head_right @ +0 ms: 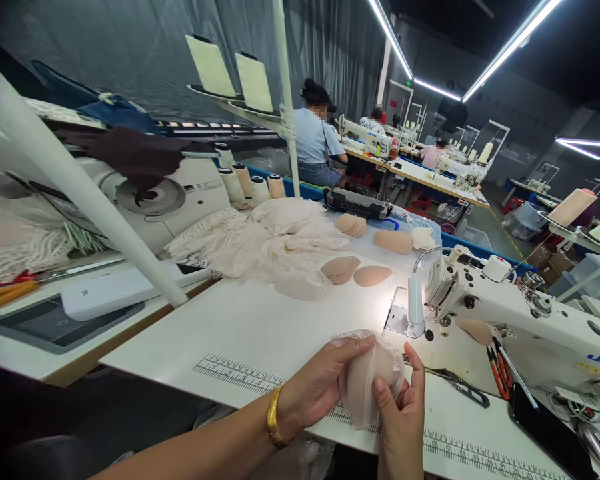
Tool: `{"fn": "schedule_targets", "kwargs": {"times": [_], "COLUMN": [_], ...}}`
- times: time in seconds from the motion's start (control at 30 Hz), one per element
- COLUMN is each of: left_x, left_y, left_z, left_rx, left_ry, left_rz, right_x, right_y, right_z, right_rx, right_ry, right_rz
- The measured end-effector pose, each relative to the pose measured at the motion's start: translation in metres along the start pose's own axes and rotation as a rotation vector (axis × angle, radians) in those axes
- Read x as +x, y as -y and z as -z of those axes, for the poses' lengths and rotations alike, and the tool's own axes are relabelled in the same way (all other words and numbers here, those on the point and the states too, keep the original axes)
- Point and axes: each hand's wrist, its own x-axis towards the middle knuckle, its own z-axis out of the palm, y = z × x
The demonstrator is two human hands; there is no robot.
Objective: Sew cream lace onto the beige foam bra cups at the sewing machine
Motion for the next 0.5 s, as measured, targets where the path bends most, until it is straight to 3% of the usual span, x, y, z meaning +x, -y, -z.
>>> {"fn": "schedule_targets", "kwargs": {"times": [0.2, 0.5], "left_x": [0.005, 0.004], "left_y": [0.002, 0.005], "left_z": [-0.003, -0.001], "left_rx": [0.010, 0.039], "left_ry": [-0.098, -0.027], "left_rz": [-0.025, -0.047], "right_x": [0.001, 0.016], "right_y": [-0.003, -0.011], "right_z": [0.002, 0.019], "right_rx": [0.003, 0.084], "right_ry": [0.003, 0.007], "right_rz": [0.000, -0.054]}}
